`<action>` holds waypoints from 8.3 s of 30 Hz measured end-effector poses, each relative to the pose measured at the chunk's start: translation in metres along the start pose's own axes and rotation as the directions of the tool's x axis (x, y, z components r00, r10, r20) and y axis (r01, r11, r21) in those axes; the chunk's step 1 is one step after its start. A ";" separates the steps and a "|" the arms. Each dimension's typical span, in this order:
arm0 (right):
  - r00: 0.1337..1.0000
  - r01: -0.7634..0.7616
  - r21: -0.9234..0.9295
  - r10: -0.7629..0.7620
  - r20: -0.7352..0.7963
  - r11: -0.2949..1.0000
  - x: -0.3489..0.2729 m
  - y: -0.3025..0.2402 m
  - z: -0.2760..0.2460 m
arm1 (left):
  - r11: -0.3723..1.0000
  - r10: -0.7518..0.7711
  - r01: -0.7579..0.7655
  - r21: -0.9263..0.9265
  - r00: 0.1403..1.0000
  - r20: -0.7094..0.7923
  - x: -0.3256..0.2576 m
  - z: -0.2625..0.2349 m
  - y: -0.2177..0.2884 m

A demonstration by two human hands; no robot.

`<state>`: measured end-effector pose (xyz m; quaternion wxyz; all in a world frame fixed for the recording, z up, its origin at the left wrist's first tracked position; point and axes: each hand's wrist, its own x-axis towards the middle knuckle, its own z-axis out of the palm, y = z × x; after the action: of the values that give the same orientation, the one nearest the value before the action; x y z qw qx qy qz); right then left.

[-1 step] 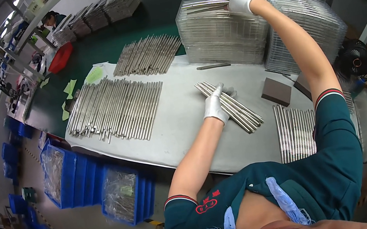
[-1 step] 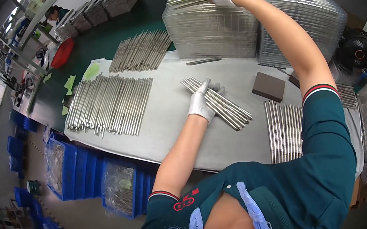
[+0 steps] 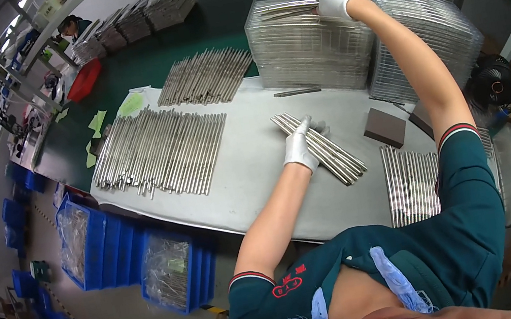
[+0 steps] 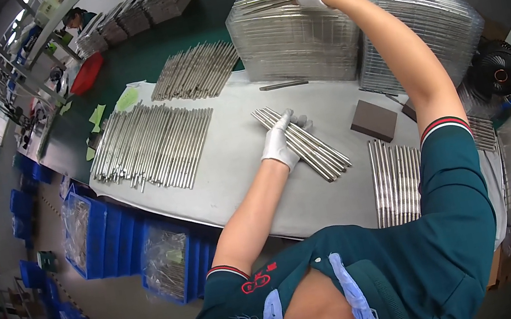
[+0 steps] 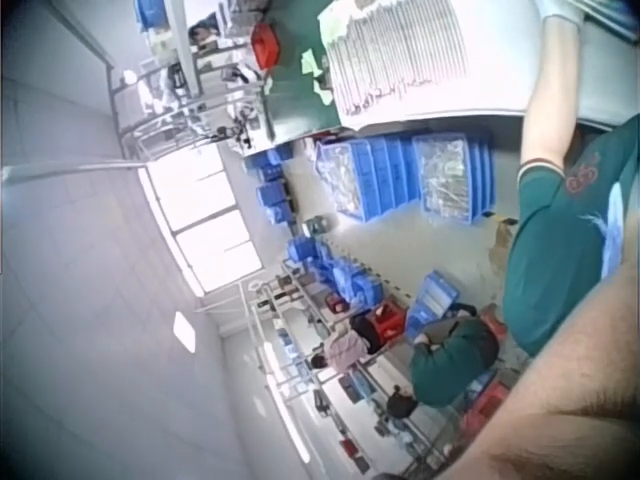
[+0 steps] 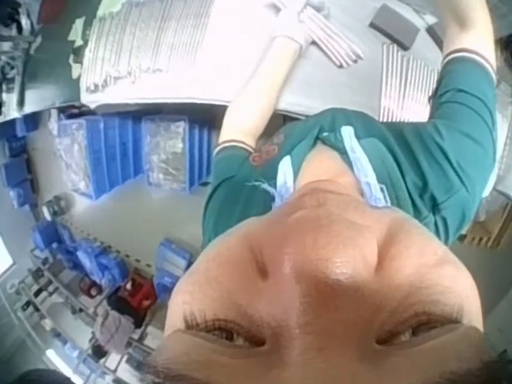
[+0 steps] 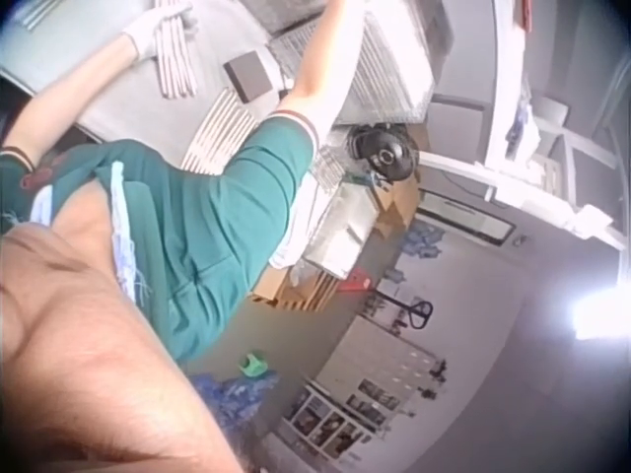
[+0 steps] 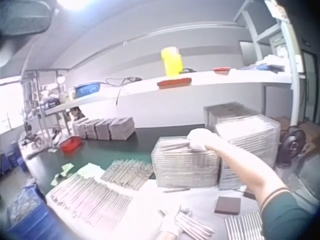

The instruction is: Picking up bundles of metal rods, aligning them against a block, and placing them into plastic storage trays.

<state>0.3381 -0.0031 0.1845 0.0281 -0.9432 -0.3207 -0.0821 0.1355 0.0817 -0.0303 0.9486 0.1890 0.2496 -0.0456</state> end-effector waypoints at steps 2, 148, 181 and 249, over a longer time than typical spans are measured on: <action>1.000 -0.006 -0.033 0.006 0.019 0.999 0.001 -0.004 0.001 | 1.000 0.016 -0.016 0.005 1.000 -0.004 -0.001 0.000 0.001; 0.969 0.238 0.113 -0.228 -0.095 0.965 -0.256 -0.034 0.055 | 0.988 0.155 -0.150 -0.044 0.971 0.184 0.011 -0.017 0.022; 0.456 -0.886 -0.074 0.889 0.043 0.458 -0.591 0.178 -0.062 | 0.946 0.318 -0.325 0.007 0.930 0.186 0.017 -0.027 0.032; 0.806 -0.118 0.806 -0.419 0.419 0.580 -0.160 -0.080 0.106 | 0.820 0.527 -0.573 0.021 0.767 0.366 -0.050 0.019 0.029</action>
<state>0.1785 -0.0246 0.0527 0.3442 -0.7727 -0.3987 0.3544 0.1054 0.1008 0.0192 0.9340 0.3048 0.0102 0.1858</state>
